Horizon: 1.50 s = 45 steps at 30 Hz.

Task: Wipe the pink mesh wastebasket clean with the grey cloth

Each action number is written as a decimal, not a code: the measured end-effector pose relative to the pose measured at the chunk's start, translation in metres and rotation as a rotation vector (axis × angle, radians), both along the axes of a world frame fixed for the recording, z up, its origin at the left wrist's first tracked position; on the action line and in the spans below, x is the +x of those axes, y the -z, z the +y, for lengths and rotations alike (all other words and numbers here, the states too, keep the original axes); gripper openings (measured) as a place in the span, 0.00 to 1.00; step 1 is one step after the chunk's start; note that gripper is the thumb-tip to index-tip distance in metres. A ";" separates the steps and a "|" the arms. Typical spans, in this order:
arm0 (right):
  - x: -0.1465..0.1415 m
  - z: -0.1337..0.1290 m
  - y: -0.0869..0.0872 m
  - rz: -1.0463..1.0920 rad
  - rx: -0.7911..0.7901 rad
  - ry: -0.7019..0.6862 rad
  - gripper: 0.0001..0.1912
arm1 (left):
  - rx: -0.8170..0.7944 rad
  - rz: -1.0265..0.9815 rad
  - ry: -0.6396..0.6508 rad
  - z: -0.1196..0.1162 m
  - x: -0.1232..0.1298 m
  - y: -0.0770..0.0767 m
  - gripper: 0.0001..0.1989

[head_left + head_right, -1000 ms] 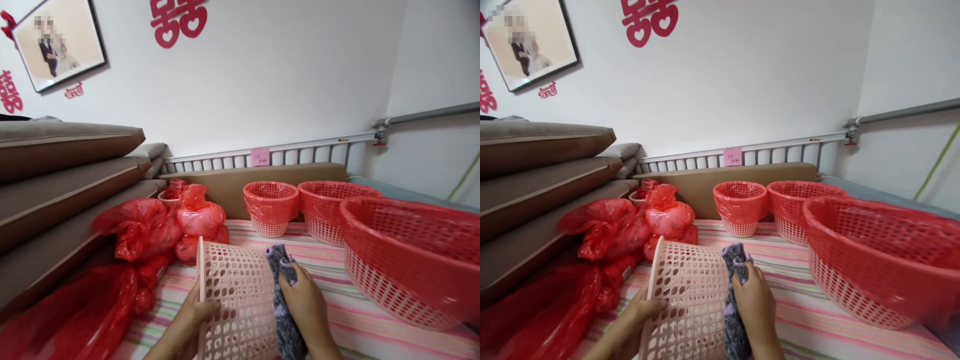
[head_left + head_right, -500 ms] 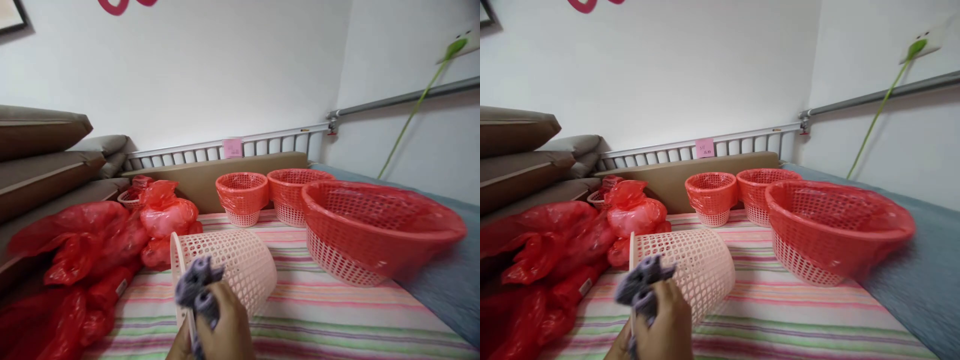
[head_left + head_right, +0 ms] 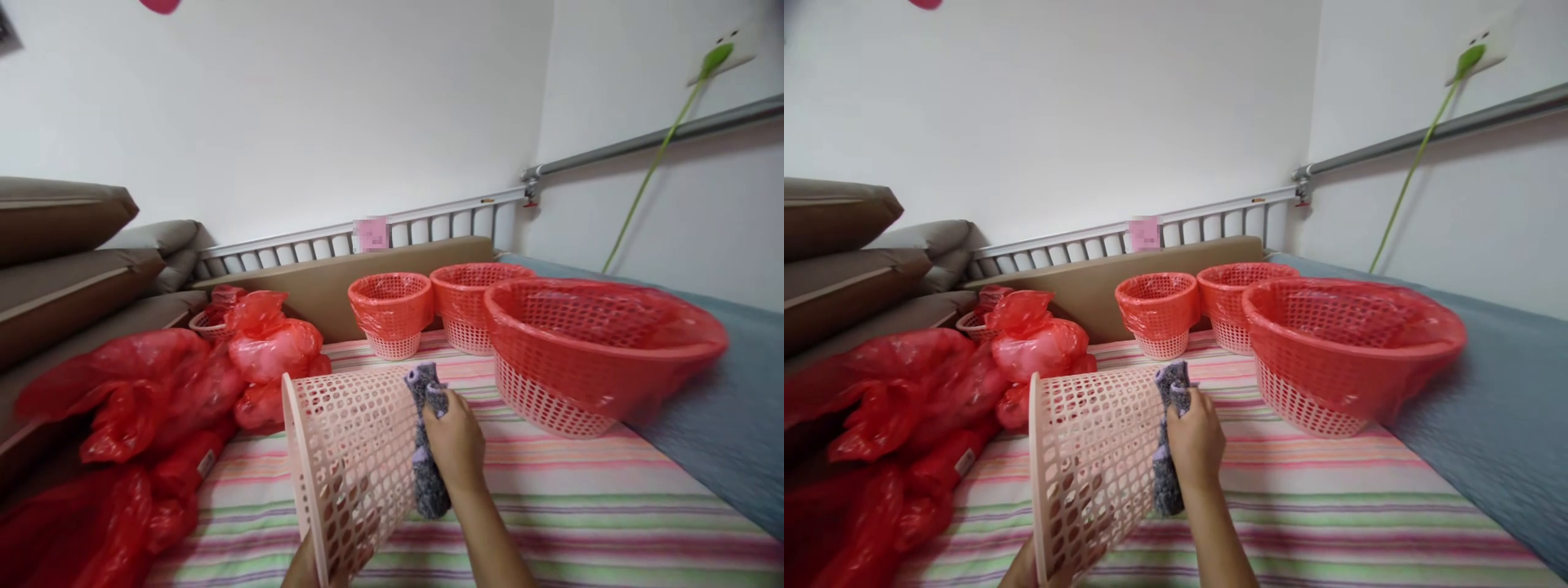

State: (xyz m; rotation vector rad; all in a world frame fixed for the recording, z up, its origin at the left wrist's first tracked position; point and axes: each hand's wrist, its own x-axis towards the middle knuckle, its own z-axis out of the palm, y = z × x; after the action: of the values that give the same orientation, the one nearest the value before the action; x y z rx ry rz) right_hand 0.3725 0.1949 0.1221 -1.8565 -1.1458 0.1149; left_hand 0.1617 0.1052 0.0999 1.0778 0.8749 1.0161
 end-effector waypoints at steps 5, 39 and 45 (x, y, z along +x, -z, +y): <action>-0.085 -0.053 -0.026 0.128 0.178 -0.517 0.12 | -0.049 0.038 -0.063 0.012 -0.006 0.023 0.30; -0.090 -0.064 -0.026 0.041 0.366 -0.658 0.15 | -0.020 0.045 -0.153 0.003 0.001 -0.017 0.27; -0.090 -0.056 -0.027 0.046 0.312 -0.553 0.15 | -0.009 0.092 -0.134 0.010 -0.015 0.013 0.30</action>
State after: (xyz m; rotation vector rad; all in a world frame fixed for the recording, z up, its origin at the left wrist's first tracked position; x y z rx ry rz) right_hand 0.2827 0.1388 0.1493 -1.2266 -1.5239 0.2720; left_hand 0.1471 0.1156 0.0867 1.0767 1.0359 1.0789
